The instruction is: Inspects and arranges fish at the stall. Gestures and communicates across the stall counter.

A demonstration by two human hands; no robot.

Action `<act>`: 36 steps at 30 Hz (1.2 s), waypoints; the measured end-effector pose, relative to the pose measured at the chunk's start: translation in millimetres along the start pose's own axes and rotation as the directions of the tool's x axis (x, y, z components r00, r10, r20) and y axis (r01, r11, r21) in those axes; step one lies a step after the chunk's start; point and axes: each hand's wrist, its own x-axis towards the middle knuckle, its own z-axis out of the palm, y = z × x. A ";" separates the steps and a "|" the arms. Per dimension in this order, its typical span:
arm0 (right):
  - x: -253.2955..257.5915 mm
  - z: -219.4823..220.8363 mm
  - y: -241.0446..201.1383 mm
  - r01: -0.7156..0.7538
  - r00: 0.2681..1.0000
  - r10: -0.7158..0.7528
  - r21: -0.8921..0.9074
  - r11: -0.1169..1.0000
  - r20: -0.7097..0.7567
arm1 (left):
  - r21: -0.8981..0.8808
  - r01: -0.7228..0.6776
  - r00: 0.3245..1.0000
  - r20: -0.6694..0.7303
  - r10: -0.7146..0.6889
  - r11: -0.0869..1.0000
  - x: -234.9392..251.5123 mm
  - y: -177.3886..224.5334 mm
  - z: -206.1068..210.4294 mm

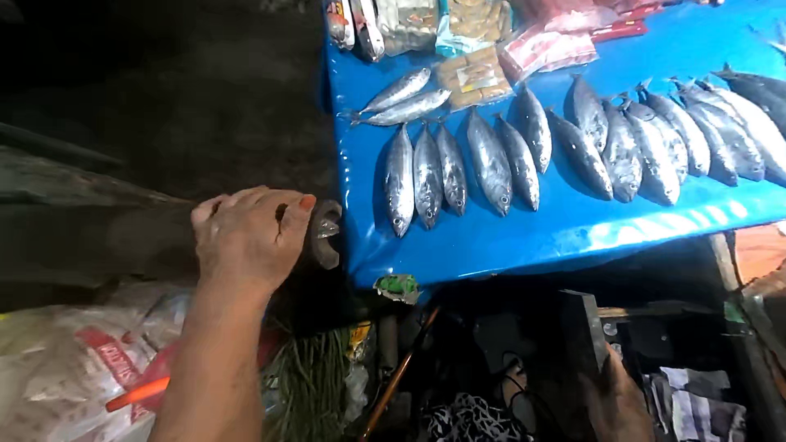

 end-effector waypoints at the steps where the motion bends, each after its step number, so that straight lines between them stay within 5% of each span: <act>1: -1.4 0.0 -0.5 0.005 1.000 -0.005 -0.020 1.000 -0.007 | 0.006 -0.004 1.000 -0.009 0.005 1.000 0.4 2.0 -0.3; 8: -6.7 2.2 1.9 -0.065 0.998 0.065 -0.067 0.996 -0.009 | 0.035 -0.089 0.993 -0.071 0.092 0.995 -2.3 -0.4 3.3; 16: -12.4 8.6 11.0 0.066 0.993 -0.071 -0.066 0.996 -0.091 | 0.041 -0.145 0.971 -0.186 0.150 0.989 -10.6 -4.6 10.5; 26: -18.6 9.6 12.8 0.142 0.983 -0.159 -0.177 0.974 -0.088 | -0.065 -0.085 0.962 -0.264 0.065 0.994 -43.8 6.1 15.6; 30: -49.5 13.1 26.8 0.176 0.978 -0.197 -0.235 0.956 -0.069 | -0.118 -0.165 0.976 -0.164 0.145 0.979 -133.8 14.2 18.5; 33: -80.6 20.1 52.3 0.232 0.958 -0.265 -0.244 0.942 -0.111 | -0.208 -0.107 0.982 0.130 0.137 0.972 -228.1 -2.5 46.4; 36: -120.5 22.1 69.2 0.234 0.958 -0.265 -0.243 0.942 -0.106 | -0.268 -0.044 0.924 0.354 0.141 0.962 -260.4 -8.7 45.9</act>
